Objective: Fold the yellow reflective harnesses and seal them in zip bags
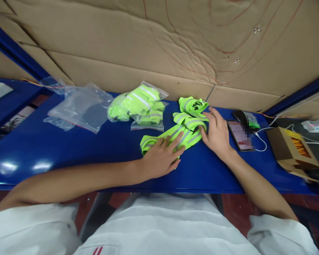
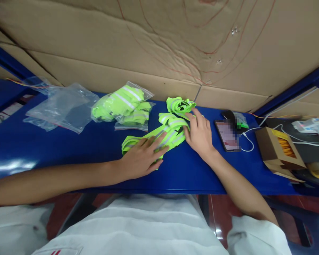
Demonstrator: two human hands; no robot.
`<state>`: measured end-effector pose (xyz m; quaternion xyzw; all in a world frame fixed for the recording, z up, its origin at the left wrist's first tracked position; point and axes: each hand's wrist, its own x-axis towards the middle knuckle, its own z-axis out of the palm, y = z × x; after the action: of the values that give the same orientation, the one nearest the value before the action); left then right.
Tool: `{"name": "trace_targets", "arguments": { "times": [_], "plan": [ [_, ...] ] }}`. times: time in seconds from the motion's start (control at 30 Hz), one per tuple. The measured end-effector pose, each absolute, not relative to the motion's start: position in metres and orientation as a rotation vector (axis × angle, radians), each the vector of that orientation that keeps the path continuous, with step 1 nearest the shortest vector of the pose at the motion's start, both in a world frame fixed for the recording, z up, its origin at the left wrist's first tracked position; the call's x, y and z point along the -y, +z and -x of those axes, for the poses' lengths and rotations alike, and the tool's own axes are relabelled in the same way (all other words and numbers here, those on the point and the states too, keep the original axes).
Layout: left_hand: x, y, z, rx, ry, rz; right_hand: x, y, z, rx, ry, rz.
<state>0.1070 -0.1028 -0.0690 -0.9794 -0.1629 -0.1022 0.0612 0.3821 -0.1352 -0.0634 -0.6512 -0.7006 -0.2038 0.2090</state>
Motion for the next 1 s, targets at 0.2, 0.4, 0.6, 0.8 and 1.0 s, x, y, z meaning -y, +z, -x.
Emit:
{"name": "trace_targets", "arguments": {
  "times": [0.2, 0.4, 0.6, 0.8, 1.0],
  "plan": [
    [0.104, -0.068, -0.106, 0.378, -0.281, 3.008, 0.140, -0.067, -0.381, 1.981, -0.736, 1.405],
    [0.096, -0.073, -0.108, 0.292, -0.342, 2.977, 0.146, -0.071, -0.349, 2.508, -0.259, 1.115],
    [0.098, -0.060, -0.105, 0.332, -0.210, 3.020, 0.128, -0.075, -0.386, 2.351, -0.286, 1.657],
    [0.088, -0.053, -0.101, 0.320, -0.169, 3.094, 0.129, -0.050, -0.411, 2.033, -0.602, 1.774],
    [0.071, -0.075, -0.111, 0.270, -0.322, 3.191, 0.134, -0.047, -0.403, 2.011, -0.526, 1.595]
  ]
}}
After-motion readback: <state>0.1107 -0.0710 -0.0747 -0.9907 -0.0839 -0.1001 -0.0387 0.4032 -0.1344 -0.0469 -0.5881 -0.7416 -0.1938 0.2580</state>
